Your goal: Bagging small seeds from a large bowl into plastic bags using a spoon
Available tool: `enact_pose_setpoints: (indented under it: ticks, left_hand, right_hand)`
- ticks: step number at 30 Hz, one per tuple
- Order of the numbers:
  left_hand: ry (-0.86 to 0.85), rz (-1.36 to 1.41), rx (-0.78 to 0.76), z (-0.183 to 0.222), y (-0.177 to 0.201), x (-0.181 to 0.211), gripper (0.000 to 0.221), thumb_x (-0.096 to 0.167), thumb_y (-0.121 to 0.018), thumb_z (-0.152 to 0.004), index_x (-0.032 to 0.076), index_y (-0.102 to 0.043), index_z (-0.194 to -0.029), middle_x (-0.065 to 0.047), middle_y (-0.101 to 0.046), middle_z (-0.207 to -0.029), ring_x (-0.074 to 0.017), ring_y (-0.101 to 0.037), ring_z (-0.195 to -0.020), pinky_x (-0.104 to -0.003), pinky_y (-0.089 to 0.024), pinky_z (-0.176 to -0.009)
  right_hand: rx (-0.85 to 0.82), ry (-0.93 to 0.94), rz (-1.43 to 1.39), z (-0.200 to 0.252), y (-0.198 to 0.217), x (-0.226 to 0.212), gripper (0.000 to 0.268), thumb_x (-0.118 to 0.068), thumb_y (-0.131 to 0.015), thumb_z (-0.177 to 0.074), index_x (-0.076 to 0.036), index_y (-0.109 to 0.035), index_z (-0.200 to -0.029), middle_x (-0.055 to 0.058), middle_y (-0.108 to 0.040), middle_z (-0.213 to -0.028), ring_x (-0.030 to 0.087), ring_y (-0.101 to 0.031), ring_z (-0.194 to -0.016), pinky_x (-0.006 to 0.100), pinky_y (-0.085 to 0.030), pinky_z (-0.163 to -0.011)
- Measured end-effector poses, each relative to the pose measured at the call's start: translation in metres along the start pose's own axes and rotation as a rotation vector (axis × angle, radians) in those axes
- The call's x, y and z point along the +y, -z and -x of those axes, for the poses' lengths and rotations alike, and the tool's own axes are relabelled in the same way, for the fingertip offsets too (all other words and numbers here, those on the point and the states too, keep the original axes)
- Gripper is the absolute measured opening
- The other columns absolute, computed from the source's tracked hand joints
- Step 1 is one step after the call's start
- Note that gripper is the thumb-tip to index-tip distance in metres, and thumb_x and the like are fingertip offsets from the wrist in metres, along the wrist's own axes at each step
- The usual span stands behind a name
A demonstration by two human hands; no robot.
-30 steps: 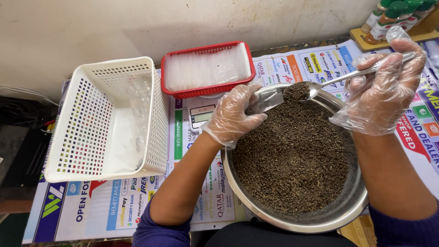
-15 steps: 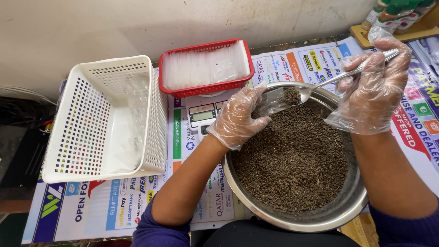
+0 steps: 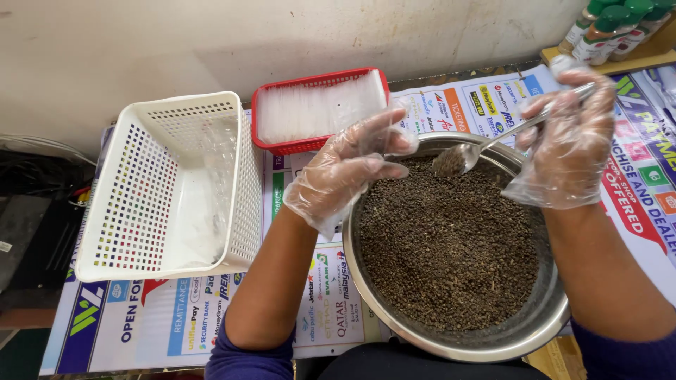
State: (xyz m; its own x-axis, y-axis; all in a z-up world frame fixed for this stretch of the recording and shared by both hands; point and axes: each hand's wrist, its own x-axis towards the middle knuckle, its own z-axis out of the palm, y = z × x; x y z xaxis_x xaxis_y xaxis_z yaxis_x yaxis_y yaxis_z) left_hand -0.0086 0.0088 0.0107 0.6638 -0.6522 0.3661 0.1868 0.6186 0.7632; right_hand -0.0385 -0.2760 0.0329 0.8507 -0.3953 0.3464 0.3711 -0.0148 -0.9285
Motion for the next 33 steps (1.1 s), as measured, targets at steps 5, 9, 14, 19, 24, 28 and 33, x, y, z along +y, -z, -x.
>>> enact_pose_setpoints:
  ticks: [5, 9, 14, 19, 24, 28, 33]
  left_hand:
    - [0.048, 0.11, 0.032, -0.003, -0.008, 0.004, 0.075, 0.029, -0.069, -0.098, 0.002, -0.037, -0.16, -0.02, -0.067, -0.127, -0.0407, -0.062, -0.128, -0.051, -0.057, -0.104]
    - [0.216, -0.021, 0.395, -0.02, -0.017, 0.005, 0.063, 0.041, -0.063, -0.093, -0.002, -0.06, -0.139, -0.029, -0.073, -0.115, -0.0268, -0.075, -0.09, -0.04, -0.063, -0.084]
    - [-0.158, -0.702, 0.332, -0.005, -0.018, -0.004, 0.018, 0.019, -0.058, -0.106, 0.008, -0.071, -0.109, -0.005, -0.07, -0.099, -0.0164, -0.07, -0.084, -0.029, -0.062, -0.076]
    - [-0.253, -0.694, 0.385, 0.002, -0.036, -0.002, 0.007, 0.003, -0.053, -0.106, 0.005, -0.06, -0.108, -0.006, -0.066, -0.083, -0.0161, -0.067, -0.077, -0.028, -0.061, -0.072]
    - [-0.439, -1.077, 0.402, 0.014, -0.044, 0.005, 0.08, -0.009, -0.052, -0.106, 0.04, -0.026, -0.164, -0.014, -0.076, -0.123, -0.0135, -0.082, -0.079, -0.025, -0.068, -0.092]
    - [-0.401, -1.126, 0.429, 0.032, -0.055, 0.025, 0.071, -0.006, -0.051, -0.11, 0.035, -0.028, -0.163, -0.014, -0.077, -0.124, -0.0197, -0.077, -0.125, -0.028, -0.062, -0.11]
    - [-0.407, -1.225, 0.383, 0.066, -0.044, 0.061, 0.042, -0.021, -0.049, -0.098, 0.007, -0.069, -0.122, -0.009, -0.072, -0.098, -0.0164, -0.07, -0.085, -0.027, -0.068, -0.08]
  right_hand:
    - [-0.386, 0.026, 0.088, -0.003, 0.006, 0.024, 0.006, -0.013, -0.052, -0.115, -0.019, -0.054, -0.116, 0.0, -0.063, -0.114, 0.009, -0.067, -0.09, 0.015, -0.049, -0.06]
    - [-0.698, 0.04, 0.322, -0.003, 0.008, 0.051, 0.011, -0.005, -0.05, -0.108, -0.012, -0.057, -0.113, 0.007, -0.069, -0.094, 0.013, -0.06, -0.071, 0.023, -0.05, -0.064]
    - [-0.687, 0.032, 0.364, -0.009, 0.013, 0.061, 0.01, -0.007, -0.047, -0.109, -0.011, -0.055, -0.115, 0.008, -0.07, -0.094, 0.013, -0.057, -0.066, 0.024, -0.05, -0.062]
    - [-0.623, -0.08, 0.303, -0.003, 0.008, 0.049, 0.012, -0.005, -0.05, -0.108, -0.011, -0.059, -0.106, 0.006, -0.069, -0.094, 0.012, -0.057, -0.072, 0.022, -0.047, -0.065]
    - [-0.624, -0.107, 0.316, -0.006, 0.014, 0.057, 0.011, -0.005, -0.05, -0.109, -0.011, -0.059, -0.11, 0.007, -0.069, -0.096, 0.011, -0.058, -0.076, 0.021, -0.05, -0.067]
    - [-0.653, -0.106, 0.311, -0.008, 0.017, 0.057, 0.012, -0.005, -0.05, -0.11, -0.012, -0.06, -0.114, 0.007, -0.07, -0.099, 0.012, -0.058, -0.071, 0.022, -0.05, -0.066]
    - [-0.725, -0.049, 0.385, -0.014, 0.024, 0.06, 0.011, -0.001, -0.049, -0.113, -0.004, -0.057, -0.119, 0.013, -0.073, -0.101, 0.017, -0.062, -0.067, 0.025, -0.053, -0.062]
